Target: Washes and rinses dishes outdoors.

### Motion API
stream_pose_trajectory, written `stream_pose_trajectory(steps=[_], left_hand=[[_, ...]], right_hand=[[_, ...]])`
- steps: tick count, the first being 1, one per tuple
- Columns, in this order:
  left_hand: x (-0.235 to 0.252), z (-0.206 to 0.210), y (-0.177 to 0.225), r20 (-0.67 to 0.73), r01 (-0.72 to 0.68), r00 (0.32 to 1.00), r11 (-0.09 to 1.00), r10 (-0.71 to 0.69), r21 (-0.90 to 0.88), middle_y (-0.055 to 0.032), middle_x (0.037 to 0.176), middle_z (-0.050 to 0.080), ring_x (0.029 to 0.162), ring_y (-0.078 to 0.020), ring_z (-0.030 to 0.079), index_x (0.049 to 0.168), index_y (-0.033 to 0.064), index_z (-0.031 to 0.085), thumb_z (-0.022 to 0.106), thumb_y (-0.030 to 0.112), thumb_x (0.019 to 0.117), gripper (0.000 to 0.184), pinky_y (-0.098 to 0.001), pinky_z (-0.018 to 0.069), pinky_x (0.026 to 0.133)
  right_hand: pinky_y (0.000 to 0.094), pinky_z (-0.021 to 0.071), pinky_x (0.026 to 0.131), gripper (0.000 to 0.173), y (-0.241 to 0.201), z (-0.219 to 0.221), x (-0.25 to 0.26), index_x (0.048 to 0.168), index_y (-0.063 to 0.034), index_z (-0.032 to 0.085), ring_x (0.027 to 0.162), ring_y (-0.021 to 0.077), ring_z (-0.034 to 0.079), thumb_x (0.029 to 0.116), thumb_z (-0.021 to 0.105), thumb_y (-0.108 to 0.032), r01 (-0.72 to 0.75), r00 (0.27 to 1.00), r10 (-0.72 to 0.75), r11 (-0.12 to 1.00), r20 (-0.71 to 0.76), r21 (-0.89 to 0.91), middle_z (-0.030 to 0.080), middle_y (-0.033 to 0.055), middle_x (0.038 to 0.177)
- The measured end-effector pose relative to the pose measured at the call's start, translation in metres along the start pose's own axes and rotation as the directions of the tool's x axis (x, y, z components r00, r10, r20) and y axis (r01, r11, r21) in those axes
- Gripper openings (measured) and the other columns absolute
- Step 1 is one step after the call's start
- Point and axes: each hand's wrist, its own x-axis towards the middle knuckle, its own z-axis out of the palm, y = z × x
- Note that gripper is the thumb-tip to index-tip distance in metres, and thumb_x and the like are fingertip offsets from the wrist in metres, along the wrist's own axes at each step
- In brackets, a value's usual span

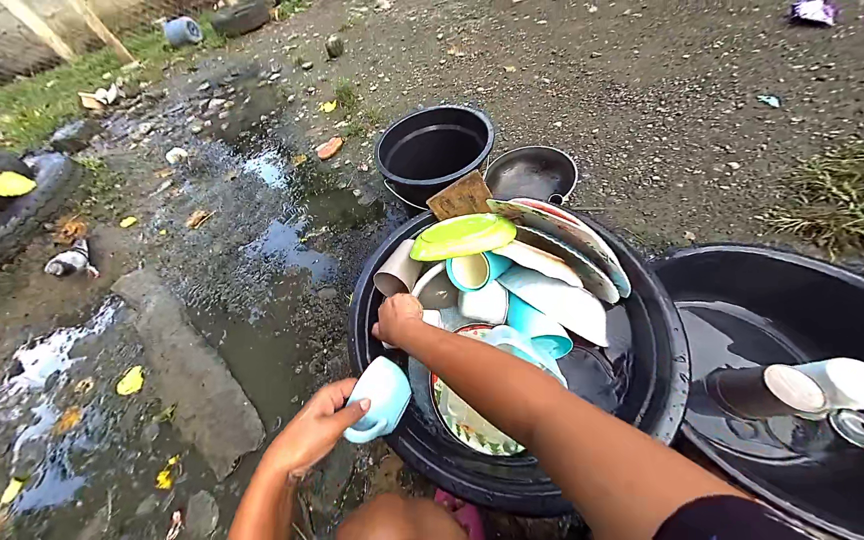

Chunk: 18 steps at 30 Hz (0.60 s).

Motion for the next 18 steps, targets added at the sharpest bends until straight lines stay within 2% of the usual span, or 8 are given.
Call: stream_pose_trajectory(steps=[2,4,8,9,11,13,16,18], left_hand=[[0.001,-0.001,0.001,0.007,-0.051,0.999,0.998,0.051,-0.025,0.0106,0.086,0.072,0.080,0.0002,0.069,0.099,0.0116,0.066,0.050,0.005,0.0950,0.018,-0.0210,0.0584,0.078],[0.003,0.001,0.005,0.001,-0.086,0.996,0.996,0.086,-0.031,0.0108,0.087,0.072,0.081,0.0001,0.069,0.100,0.0111,0.066,0.051,0.004,0.0944,0.018,-0.0210,0.0585,0.079],[0.012,0.003,0.012,0.071,-0.166,0.983,0.984,0.170,-0.059,0.0122,0.088,0.073,0.082,0.0014,0.069,0.101,0.0129,0.068,0.053,0.005,0.0947,0.018,-0.0196,0.0582,0.078],[0.015,0.004,0.013,0.105,-0.183,0.976,0.981,0.190,-0.067,0.0127,0.089,0.072,0.082,0.0019,0.069,0.101,0.0135,0.068,0.053,0.005,0.0950,0.018,-0.0194,0.0579,0.078],[0.023,0.009,0.017,0.171,-0.203,0.962,0.977,0.212,-0.070,0.0138,0.089,0.072,0.082,0.0027,0.068,0.101,0.0140,0.068,0.054,0.006,0.0957,0.017,-0.0190,0.0578,0.079],[0.033,0.014,0.021,0.229,-0.212,0.949,0.976,0.217,-0.047,0.0147,0.088,0.071,0.083,0.0037,0.067,0.100,0.0142,0.067,0.054,0.008,0.0961,0.015,-0.0184,0.0572,0.078],[0.048,0.020,0.027,0.285,-0.222,0.934,0.975,0.214,-0.004,0.0151,0.087,0.069,0.082,0.0048,0.066,0.099,0.0136,0.066,0.054,0.009,0.0961,0.014,-0.0176,0.0566,0.078],[0.058,0.025,0.032,0.307,-0.211,0.932,0.977,0.191,0.032,0.0137,0.087,0.068,0.082,0.0048,0.066,0.099,0.0112,0.066,0.053,0.008,0.0963,0.013,-0.0177,0.0562,0.078]], right_hand=[[0.0596,0.0499,0.092,0.043,-0.002,-0.007,-0.011,0.125,0.0162,0.056,0.123,0.0450,0.058,0.1003,0.057,-0.019,-0.027,0.999,0.028,0.999,0.029,-0.041,0.056,0.0323,0.134],[0.0584,0.0485,0.098,0.034,0.007,-0.015,-0.025,0.129,0.0153,0.055,0.128,0.0444,0.056,0.1029,0.050,-0.006,-0.028,0.998,0.029,0.999,0.049,-0.014,0.055,0.0314,0.138],[0.0650,0.0470,0.096,0.030,0.058,-0.041,-0.049,0.128,0.0112,0.059,0.124,0.0483,0.058,0.1011,0.052,-0.002,0.048,0.999,-0.046,0.995,-0.019,0.084,0.059,0.0318,0.133],[0.0643,0.0480,0.092,0.029,0.075,-0.048,-0.057,0.126,0.0112,0.060,0.116,0.0476,0.061,0.0994,0.054,0.000,0.073,0.997,-0.067,0.988,-0.049,0.133,0.061,0.0321,0.127],[0.0565,0.0540,0.080,0.023,0.112,-0.059,-0.079,0.118,0.0110,0.062,0.089,0.0406,0.067,0.0985,0.053,0.002,0.119,0.984,-0.078,0.956,-0.161,0.267,0.066,0.0298,0.104],[0.0479,0.0552,0.066,0.022,0.145,-0.070,-0.118,0.115,0.0090,0.064,0.067,0.0313,0.065,0.1003,0.050,0.000,0.163,0.958,-0.057,0.915,-0.282,0.369,0.066,0.0245,0.086],[0.0411,0.0503,0.052,0.017,0.192,-0.078,-0.173,0.093,0.0032,0.067,0.053,0.0211,0.057,0.1002,0.054,-0.004,0.185,0.927,-0.051,0.925,-0.372,0.332,0.060,0.0126,0.068],[0.0437,0.0468,0.054,0.018,0.211,-0.073,-0.196,0.082,-0.0013,0.064,0.055,0.0215,0.056,0.0984,0.057,-0.006,0.077,0.958,0.000,0.963,-0.285,0.258,0.057,0.0091,0.063]])
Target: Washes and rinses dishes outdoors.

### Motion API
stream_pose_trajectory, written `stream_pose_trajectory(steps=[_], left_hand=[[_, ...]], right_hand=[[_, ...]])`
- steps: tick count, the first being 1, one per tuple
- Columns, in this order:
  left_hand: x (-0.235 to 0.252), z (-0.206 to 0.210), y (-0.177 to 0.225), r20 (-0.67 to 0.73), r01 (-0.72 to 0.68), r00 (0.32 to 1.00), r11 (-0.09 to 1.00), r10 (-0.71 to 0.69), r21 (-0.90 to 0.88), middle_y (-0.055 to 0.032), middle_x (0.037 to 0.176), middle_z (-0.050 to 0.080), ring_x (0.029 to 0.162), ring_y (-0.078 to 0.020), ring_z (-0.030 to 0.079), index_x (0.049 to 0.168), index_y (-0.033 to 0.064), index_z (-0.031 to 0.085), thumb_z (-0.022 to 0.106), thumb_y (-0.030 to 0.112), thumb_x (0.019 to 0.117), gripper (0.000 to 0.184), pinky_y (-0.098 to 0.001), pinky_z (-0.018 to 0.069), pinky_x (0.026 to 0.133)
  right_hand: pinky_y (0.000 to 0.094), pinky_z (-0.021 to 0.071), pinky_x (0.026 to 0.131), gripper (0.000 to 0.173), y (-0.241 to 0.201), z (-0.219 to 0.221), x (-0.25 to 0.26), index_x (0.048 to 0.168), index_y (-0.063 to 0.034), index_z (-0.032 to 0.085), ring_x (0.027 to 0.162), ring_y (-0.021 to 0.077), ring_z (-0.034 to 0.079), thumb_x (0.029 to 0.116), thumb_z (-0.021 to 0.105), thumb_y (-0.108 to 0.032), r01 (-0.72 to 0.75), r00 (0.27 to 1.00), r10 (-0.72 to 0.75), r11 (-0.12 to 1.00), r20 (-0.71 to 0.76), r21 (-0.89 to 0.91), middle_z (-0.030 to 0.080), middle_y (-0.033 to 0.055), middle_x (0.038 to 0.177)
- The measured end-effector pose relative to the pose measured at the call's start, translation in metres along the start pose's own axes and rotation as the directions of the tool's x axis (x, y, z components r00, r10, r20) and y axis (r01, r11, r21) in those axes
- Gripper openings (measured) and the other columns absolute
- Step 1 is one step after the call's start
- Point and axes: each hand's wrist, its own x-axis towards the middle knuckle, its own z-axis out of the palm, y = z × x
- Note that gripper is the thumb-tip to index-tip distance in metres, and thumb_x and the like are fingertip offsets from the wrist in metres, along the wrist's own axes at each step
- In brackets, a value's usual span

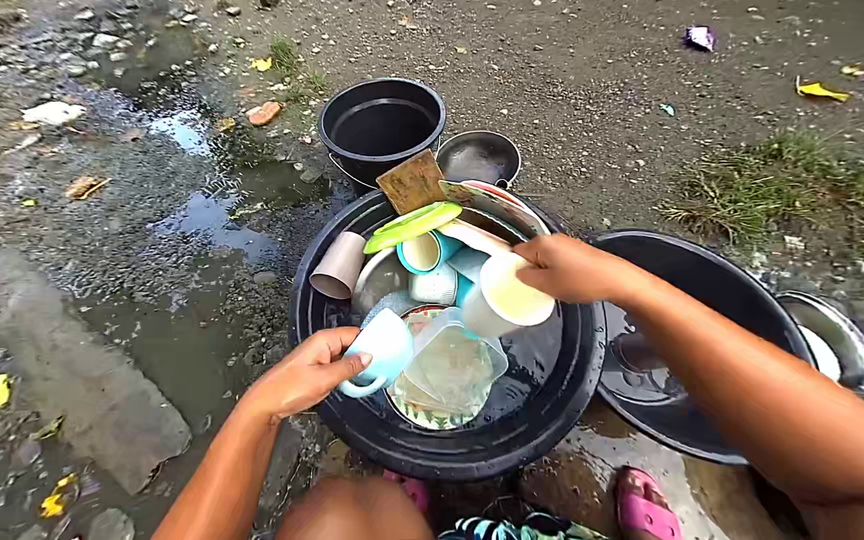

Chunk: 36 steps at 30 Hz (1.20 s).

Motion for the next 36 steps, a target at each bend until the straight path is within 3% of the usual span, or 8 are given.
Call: stream_pose_trajectory(steps=[3,5,16,24,27,29,32,36], left_hand=[[0.017,0.006,0.008,0.035,0.044,0.998,0.997,-0.046,0.070,0.0125,0.085,0.066,0.080,0.0052,0.064,0.098,0.0089,0.064,0.053,0.008,0.0968,0.011,-0.0173,0.0551,0.077],[0.028,0.011,0.014,0.051,0.062,0.996,0.988,-0.070,0.140,0.0106,0.084,0.065,0.079,0.0054,0.063,0.098,0.0067,0.064,0.054,0.009,0.0975,0.011,-0.0169,0.0537,0.076],[0.059,0.030,0.026,0.002,0.167,0.986,0.980,-0.168,0.106,0.0071,0.089,0.069,0.082,0.0015,0.067,0.104,0.0048,0.064,0.061,0.007,0.0933,0.011,-0.0197,0.0562,0.079],[0.068,0.036,0.023,0.004,0.110,0.993,0.947,-0.117,0.301,0.0046,0.087,0.067,0.078,0.0020,0.063,0.101,0.0044,0.064,0.068,0.013,0.0891,0.015,-0.0195,0.0537,0.074],[0.067,0.041,0.034,0.003,0.094,0.993,0.816,-0.117,0.570,-0.0079,0.086,0.065,0.079,-0.0129,0.062,0.100,-0.0012,0.066,0.068,0.018,0.0935,0.020,-0.0339,0.0512,0.075],[0.066,0.047,0.044,-0.007,0.115,0.988,0.698,-0.155,0.707,-0.0222,0.095,0.067,0.091,-0.0328,0.066,0.103,-0.0074,0.066,0.067,0.016,0.0973,0.024,-0.0510,0.0502,0.085],[0.064,0.051,0.049,-0.019,0.130,0.982,0.596,-0.188,0.793,-0.0285,0.107,0.067,0.106,-0.0428,0.065,0.109,-0.0101,0.066,0.064,0.015,0.0998,0.027,-0.0579,0.0471,0.097],[0.067,0.059,0.056,0.005,0.090,0.985,0.541,-0.172,0.836,-0.0294,0.112,0.067,0.114,-0.0445,0.062,0.112,-0.0111,0.066,0.063,0.012,0.1000,0.027,-0.0558,0.0444,0.103]], right_hand=[[0.0669,0.0478,0.078,0.020,0.003,0.015,-0.018,0.103,0.0065,0.068,0.093,0.0473,0.065,0.0989,0.058,-0.010,-0.179,0.943,0.245,0.944,0.226,-0.277,0.067,0.0283,0.095],[0.0718,0.0457,0.086,0.024,0.003,0.040,-0.021,0.114,0.0103,0.065,0.112,0.0552,0.060,0.0996,0.056,-0.008,-0.221,0.880,0.365,0.880,0.303,-0.419,0.064,0.0350,0.115],[0.0586,0.0508,0.092,0.038,0.020,0.151,-0.002,0.137,0.0205,0.039,0.117,0.0511,0.061,0.1081,0.027,-0.002,-0.236,0.807,0.461,0.825,0.370,-0.513,0.056,0.0378,0.129],[0.0626,0.0501,0.092,0.028,0.029,0.163,0.007,0.123,0.0153,0.058,0.121,0.0505,0.059,0.1016,0.049,-0.001,-0.229,0.793,0.414,0.882,0.447,-0.412,0.059,0.0342,0.130],[0.0677,0.0480,0.094,0.028,0.041,0.145,0.003,0.123,0.0128,0.060,0.124,0.0527,0.057,0.1017,0.051,-0.002,-0.216,0.796,0.382,0.904,0.470,-0.368,0.058,0.0346,0.132],[0.0700,0.0459,0.094,0.027,0.052,0.123,-0.002,0.121,0.0135,0.061,0.122,0.0539,0.057,0.1003,0.055,-0.003,-0.229,0.821,0.349,0.926,0.453,-0.299,0.059,0.0361,0.127],[0.0644,0.0488,0.085,0.024,0.059,0.076,-0.012,0.110,0.0146,0.063,0.097,0.0476,0.065,0.1012,0.055,-0.006,-0.229,0.871,0.267,0.963,0.411,-0.142,0.064,0.0336,0.104],[0.0292,0.0477,0.057,0.022,0.035,0.002,-0.040,0.100,0.0067,0.062,0.056,0.0117,0.054,0.1067,0.047,-0.008,-0.220,0.940,0.167,0.964,0.298,0.152,0.057,0.0088,0.071]])
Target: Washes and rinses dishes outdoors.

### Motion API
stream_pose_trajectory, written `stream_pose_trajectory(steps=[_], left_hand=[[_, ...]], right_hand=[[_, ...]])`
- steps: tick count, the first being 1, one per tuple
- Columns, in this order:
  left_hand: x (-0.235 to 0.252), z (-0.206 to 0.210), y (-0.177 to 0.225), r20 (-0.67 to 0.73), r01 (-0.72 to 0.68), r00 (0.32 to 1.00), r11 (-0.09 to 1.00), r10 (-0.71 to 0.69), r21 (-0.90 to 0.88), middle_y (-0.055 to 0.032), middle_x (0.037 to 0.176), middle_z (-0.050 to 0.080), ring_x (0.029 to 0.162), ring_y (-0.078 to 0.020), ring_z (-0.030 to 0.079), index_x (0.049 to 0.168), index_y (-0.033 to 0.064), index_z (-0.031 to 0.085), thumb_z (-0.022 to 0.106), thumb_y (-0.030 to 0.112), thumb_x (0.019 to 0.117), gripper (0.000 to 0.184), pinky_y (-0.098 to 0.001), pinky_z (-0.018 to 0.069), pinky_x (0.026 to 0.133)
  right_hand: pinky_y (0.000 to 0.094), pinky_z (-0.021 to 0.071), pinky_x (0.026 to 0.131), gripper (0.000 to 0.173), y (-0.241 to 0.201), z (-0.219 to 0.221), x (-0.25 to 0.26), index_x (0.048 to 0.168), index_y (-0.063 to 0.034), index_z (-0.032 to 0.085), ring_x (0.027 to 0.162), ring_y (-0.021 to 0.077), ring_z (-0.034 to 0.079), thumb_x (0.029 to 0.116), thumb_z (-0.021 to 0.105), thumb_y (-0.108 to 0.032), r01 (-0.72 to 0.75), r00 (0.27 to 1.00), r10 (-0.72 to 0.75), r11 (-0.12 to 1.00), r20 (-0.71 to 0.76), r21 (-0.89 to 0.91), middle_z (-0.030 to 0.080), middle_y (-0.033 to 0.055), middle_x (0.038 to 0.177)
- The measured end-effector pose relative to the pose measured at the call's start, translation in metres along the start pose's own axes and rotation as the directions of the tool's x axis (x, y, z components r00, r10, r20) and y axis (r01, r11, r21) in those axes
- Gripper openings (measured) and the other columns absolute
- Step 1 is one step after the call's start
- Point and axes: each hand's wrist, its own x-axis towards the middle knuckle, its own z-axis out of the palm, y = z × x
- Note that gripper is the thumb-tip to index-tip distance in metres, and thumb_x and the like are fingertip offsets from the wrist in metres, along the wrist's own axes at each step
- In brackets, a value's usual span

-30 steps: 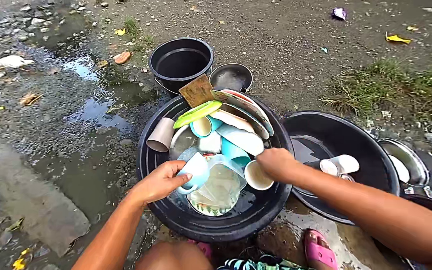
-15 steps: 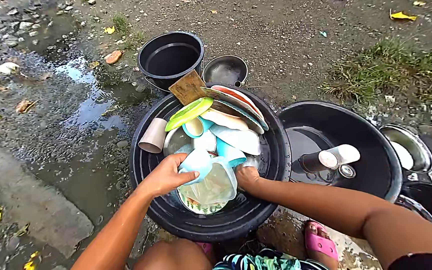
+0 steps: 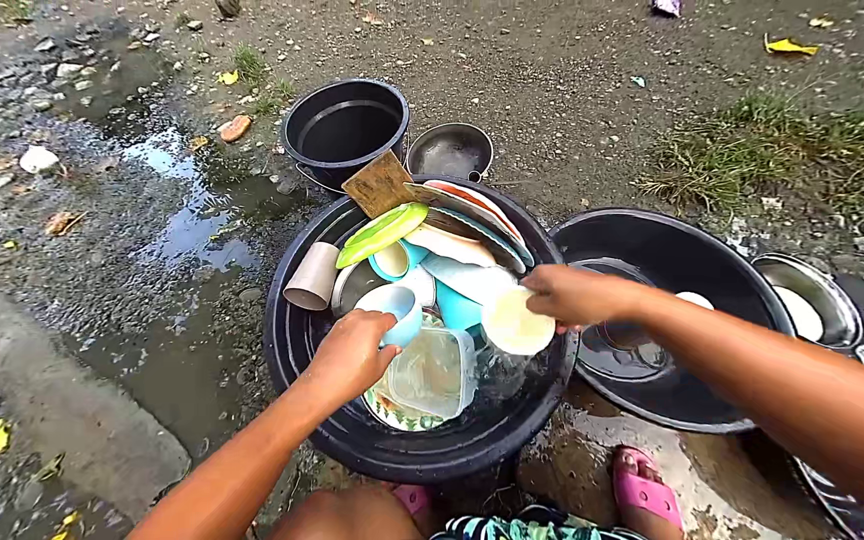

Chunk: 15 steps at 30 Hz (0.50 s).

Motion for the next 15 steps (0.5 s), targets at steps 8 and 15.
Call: stream_pose_trajectory(steps=[8,15], left_hand=[[0.019,0.033,0.042,-0.144,-0.255,0.947,0.944,0.288,0.209,-0.0276,0.110,0.069,0.122,-0.0498,0.059,0.107,-0.0086,0.070,0.061,0.005,0.0985,0.019,-0.0677,0.0464,0.095],[0.049,0.050,0.052,-0.153,-0.288,0.935,0.936,0.321,0.204,-0.0318,0.109,0.069,0.111,-0.0487,0.066,0.107,-0.0126,0.068,0.057,0.008,0.1012,0.025,-0.0593,0.0511,0.095]], right_hand=[[0.0166,0.0465,0.045,0.019,-0.042,0.019,0.006,0.102,-0.0061,0.057,0.045,0.0021,0.054,0.1080,0.039,-0.003,0.492,0.865,-0.212,0.532,-0.454,0.689,0.060,-0.0023,0.060],[0.0225,0.0520,0.047,0.029,-0.082,0.061,0.075,0.134,-0.0104,0.044,0.051,0.0106,0.061,0.1066,0.042,-0.001,0.555,0.831,-0.100,0.111,-0.547,0.824,0.066,0.0052,0.074]])
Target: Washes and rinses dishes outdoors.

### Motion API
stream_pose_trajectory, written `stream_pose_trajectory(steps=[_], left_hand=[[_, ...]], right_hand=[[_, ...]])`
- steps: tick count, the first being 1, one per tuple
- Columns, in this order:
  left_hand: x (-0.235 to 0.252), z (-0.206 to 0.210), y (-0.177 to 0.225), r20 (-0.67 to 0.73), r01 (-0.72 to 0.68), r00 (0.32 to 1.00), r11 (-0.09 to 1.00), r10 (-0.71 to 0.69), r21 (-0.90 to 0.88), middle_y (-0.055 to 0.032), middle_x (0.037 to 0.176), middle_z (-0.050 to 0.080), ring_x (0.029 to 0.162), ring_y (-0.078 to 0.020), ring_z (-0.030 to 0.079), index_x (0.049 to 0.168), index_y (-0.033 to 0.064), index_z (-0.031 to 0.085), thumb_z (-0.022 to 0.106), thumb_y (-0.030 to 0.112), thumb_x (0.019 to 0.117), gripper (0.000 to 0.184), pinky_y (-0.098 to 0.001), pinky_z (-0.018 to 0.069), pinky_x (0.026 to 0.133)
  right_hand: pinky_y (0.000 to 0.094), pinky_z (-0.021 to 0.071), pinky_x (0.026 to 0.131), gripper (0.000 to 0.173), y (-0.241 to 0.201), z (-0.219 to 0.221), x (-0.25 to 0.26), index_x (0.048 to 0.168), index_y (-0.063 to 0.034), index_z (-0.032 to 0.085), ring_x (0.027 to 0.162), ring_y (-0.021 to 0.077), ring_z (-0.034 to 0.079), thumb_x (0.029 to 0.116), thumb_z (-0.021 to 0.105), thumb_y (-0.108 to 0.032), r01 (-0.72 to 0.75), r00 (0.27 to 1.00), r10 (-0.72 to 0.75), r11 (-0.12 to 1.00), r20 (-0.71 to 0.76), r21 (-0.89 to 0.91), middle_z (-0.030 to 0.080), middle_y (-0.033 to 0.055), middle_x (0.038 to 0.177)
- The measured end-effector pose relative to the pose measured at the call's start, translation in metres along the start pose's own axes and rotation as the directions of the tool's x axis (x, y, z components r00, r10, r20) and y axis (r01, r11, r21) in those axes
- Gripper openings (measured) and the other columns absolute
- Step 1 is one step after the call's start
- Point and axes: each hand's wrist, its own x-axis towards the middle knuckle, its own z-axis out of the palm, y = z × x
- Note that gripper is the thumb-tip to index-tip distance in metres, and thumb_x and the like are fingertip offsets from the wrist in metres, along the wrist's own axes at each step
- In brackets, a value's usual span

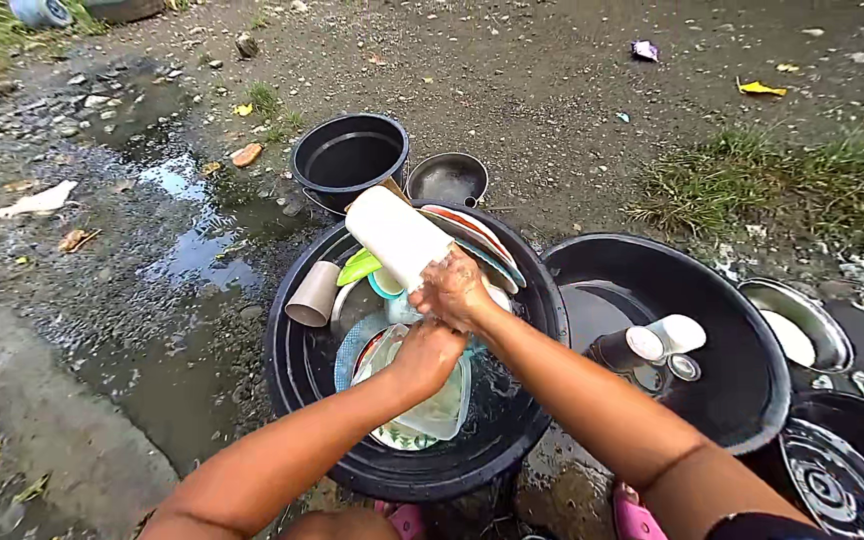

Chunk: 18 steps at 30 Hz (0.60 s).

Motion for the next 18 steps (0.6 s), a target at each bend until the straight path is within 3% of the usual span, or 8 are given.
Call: stream_pose_trajectory(steps=[3,7,9,10,13,15,17,18], left_hand=[[0.010,-0.008,-0.002,0.192,0.127,0.975,0.988,-0.108,-0.089,-0.0341,0.126,0.063,0.125,-0.0478,0.058,0.122,-0.0138,0.063,0.051,0.015,0.1061,0.035,-0.0561,0.0413,0.109],[0.015,0.007,-0.017,0.050,0.171,0.985,0.865,-0.167,-0.471,-0.0314,0.131,0.062,0.130,-0.0395,0.057,0.129,-0.0132,0.061,0.061,0.016,0.1002,0.041,-0.0483,0.0382,0.115],[0.018,0.012,-0.022,0.098,0.260,0.956,0.644,-0.276,-0.720,-0.0276,0.131,0.062,0.125,-0.0302,0.060,0.135,-0.0119,0.056,0.061,0.014,0.1010,0.043,-0.0419,0.0452,0.110],[0.019,0.014,-0.023,0.165,0.319,0.926,0.471,-0.338,-0.823,-0.0226,0.126,0.063,0.115,-0.0239,0.064,0.133,-0.0092,0.054,0.058,0.012,0.1030,0.037,-0.0380,0.0525,0.101],[0.020,0.004,-0.022,0.379,0.418,0.812,-0.011,-0.444,-0.908,-0.0154,0.117,0.061,0.098,-0.0189,0.064,0.135,-0.0016,0.051,0.046,0.014,0.1098,0.030,-0.0345,0.0564,0.081],[0.019,0.000,-0.030,0.434,0.396,0.773,-0.183,-0.463,-0.900,-0.0122,0.111,0.061,0.090,-0.0158,0.065,0.134,0.0006,0.050,0.043,0.014,0.1105,0.027,-0.0298,0.0563,0.075],[0.016,-0.001,-0.038,0.433,0.347,0.775,-0.262,-0.460,-0.900,-0.0106,0.107,0.061,0.086,-0.0143,0.066,0.132,0.0017,0.049,0.041,0.010,0.1097,0.025,-0.0268,0.0566,0.071],[0.014,-0.003,-0.041,0.425,0.329,0.779,-0.276,-0.461,-0.903,-0.0098,0.105,0.062,0.085,-0.0137,0.066,0.130,0.0028,0.049,0.039,0.008,0.1091,0.024,-0.0258,0.0567,0.070]], right_hand=[[0.0241,0.0544,0.049,0.044,0.011,0.004,0.012,0.142,-0.0168,0.038,0.057,0.0129,0.066,0.1031,0.044,0.005,0.035,0.998,-0.038,0.997,0.045,0.068,0.069,0.0070,0.083],[0.0240,0.0552,0.049,0.042,0.006,-0.005,0.018,0.137,-0.0193,0.038,0.058,0.0131,0.066,0.1030,0.044,0.004,0.104,0.989,-0.102,0.994,0.103,-0.020,0.068,0.0071,0.084],[0.0219,0.0540,0.049,0.040,-0.009,-0.017,0.016,0.142,-0.0172,0.037,0.054,0.0088,0.063,0.1057,0.042,-0.003,0.168,0.981,-0.142,0.962,0.134,-0.216,0.066,0.0041,0.078],[0.0213,0.0513,0.047,0.039,-0.020,-0.024,0.013,0.145,-0.0143,0.038,0.051,0.0070,0.059,0.1067,0.040,-0.006,0.195,0.977,-0.156,0.928,0.145,-0.317,0.064,0.0033,0.073],[0.0190,0.0434,0.041,0.037,-0.069,-0.053,0.003,0.140,-0.0047,0.050,0.046,0.0023,0.050,0.1033,0.045,-0.003,0.193,0.980,-0.120,0.782,0.160,-0.593,0.063,0.0012,0.073],[0.0204,0.0388,0.040,0.026,-0.103,-0.077,-0.006,0.123,-0.0027,0.061,0.044,0.0033,0.047,0.0998,0.049,-0.001,0.108,0.985,0.036,0.635,0.169,-0.765,0.062,0.0021,0.070],[0.0229,0.0373,0.039,0.016,-0.122,-0.098,-0.015,0.099,-0.0021,0.065,0.042,0.0061,0.045,0.0996,0.050,0.001,0.054,0.965,0.212,0.415,0.154,-0.908,0.059,0.0032,0.063],[0.0262,0.0393,0.040,0.016,-0.123,-0.105,-0.019,0.095,-0.0004,0.067,0.042,0.0098,0.048,0.1001,0.052,0.001,0.047,0.951,0.280,0.279,0.128,-0.959,0.059,0.0057,0.061]])
